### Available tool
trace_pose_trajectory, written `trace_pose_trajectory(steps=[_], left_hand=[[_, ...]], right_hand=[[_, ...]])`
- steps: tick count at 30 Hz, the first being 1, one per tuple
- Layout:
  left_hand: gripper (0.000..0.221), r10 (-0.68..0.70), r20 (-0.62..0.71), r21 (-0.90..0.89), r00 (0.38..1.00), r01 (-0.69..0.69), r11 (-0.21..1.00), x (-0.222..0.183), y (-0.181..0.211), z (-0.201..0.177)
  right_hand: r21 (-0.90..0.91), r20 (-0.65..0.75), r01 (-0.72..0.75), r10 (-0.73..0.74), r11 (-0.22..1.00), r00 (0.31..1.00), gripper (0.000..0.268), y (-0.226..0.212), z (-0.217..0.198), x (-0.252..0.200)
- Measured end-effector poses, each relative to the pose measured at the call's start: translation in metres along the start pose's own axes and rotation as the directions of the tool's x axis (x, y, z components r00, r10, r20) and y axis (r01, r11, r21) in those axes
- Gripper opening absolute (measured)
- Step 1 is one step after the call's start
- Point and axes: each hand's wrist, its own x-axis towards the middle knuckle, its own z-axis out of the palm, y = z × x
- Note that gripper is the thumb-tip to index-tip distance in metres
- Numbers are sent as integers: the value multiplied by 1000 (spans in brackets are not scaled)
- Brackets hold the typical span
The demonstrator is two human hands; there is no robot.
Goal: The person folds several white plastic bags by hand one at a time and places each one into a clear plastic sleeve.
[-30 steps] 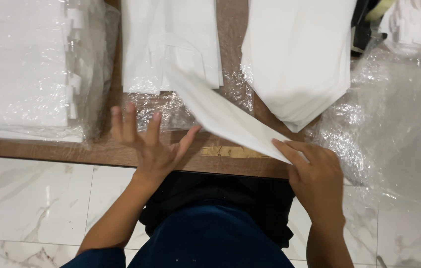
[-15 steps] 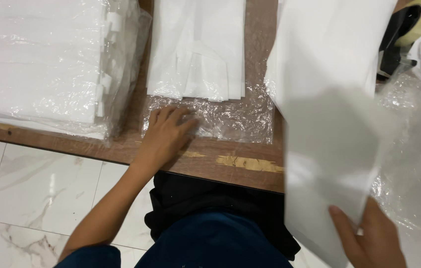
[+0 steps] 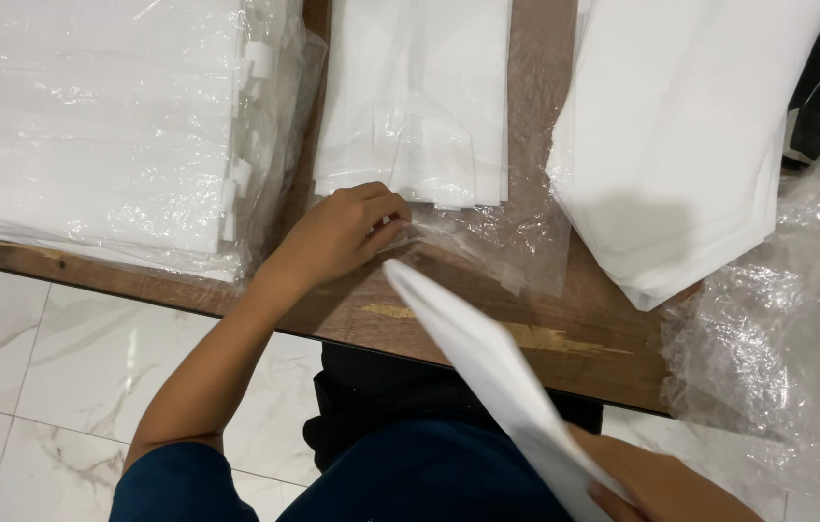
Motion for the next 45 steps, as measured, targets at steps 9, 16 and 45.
trace_pose_trajectory(steps=[9, 16, 45], left_hand=[[15, -11, 288, -82, 958, 36, 996, 9, 4, -6], [13, -89, 316, -85, 945, 121, 989, 8, 27, -21], [18, -7, 23, 538, 1000, -7, 843, -12, 27, 35]], right_hand=[[-453, -128, 815, -931, 361, 341, 21, -59, 10, 100], [-641, -158, 706, -952, 301, 263, 26, -110, -14, 143], [-568, -330, 538, -772, 622, 544, 33, -127, 10, 161]])
